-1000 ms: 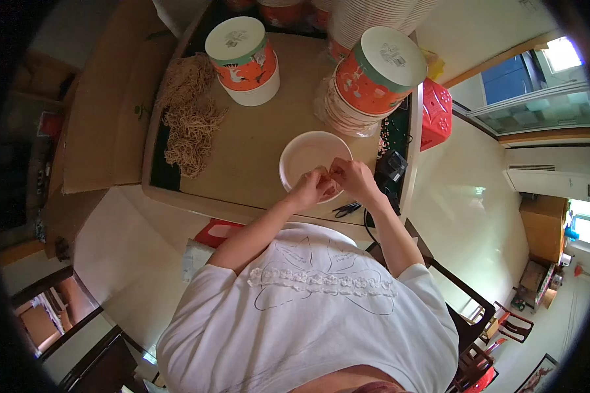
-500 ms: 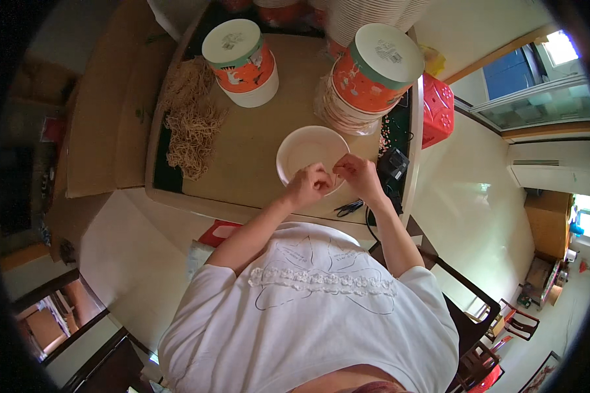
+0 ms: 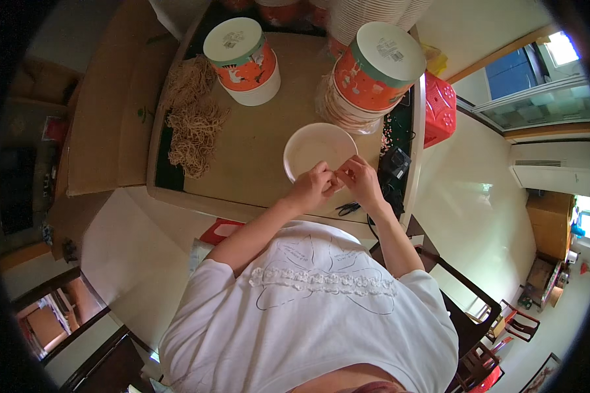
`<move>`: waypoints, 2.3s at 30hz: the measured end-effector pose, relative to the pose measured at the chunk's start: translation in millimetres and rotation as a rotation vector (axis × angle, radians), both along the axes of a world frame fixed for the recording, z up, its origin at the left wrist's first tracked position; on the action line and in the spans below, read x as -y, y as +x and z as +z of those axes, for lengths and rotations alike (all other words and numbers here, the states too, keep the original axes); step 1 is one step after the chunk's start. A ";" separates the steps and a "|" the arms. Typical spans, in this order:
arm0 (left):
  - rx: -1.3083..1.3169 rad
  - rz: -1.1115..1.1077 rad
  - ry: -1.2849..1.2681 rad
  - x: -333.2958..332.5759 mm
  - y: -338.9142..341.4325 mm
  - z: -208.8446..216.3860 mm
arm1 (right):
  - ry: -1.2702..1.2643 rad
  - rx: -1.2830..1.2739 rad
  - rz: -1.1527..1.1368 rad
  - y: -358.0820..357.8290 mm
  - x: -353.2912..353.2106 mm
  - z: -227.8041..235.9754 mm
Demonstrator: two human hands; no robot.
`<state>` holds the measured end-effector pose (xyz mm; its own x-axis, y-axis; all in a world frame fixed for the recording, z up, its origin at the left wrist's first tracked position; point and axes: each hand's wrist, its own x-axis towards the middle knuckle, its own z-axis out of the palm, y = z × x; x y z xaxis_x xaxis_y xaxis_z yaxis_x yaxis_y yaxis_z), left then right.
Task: Applying rubber bands to stacks of paper bowls for packaging.
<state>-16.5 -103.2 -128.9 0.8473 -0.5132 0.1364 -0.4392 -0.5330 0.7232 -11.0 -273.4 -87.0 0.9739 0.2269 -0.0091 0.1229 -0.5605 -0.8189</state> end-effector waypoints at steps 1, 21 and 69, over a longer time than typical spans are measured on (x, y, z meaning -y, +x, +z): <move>-0.100 0.005 -0.158 2.2 0.4 -0.6 | 0.011 0.002 -0.007 -2.0 1.0 -2.7; -1.688 0.367 -1.096 -7.1 13.8 -26.2 | 0.201 0.160 -0.230 -31.8 -19.1 -21.6; -0.821 0.256 -0.474 -6.1 5.3 -6.1 | 0.270 0.000 -0.182 -26.1 -6.6 -30.4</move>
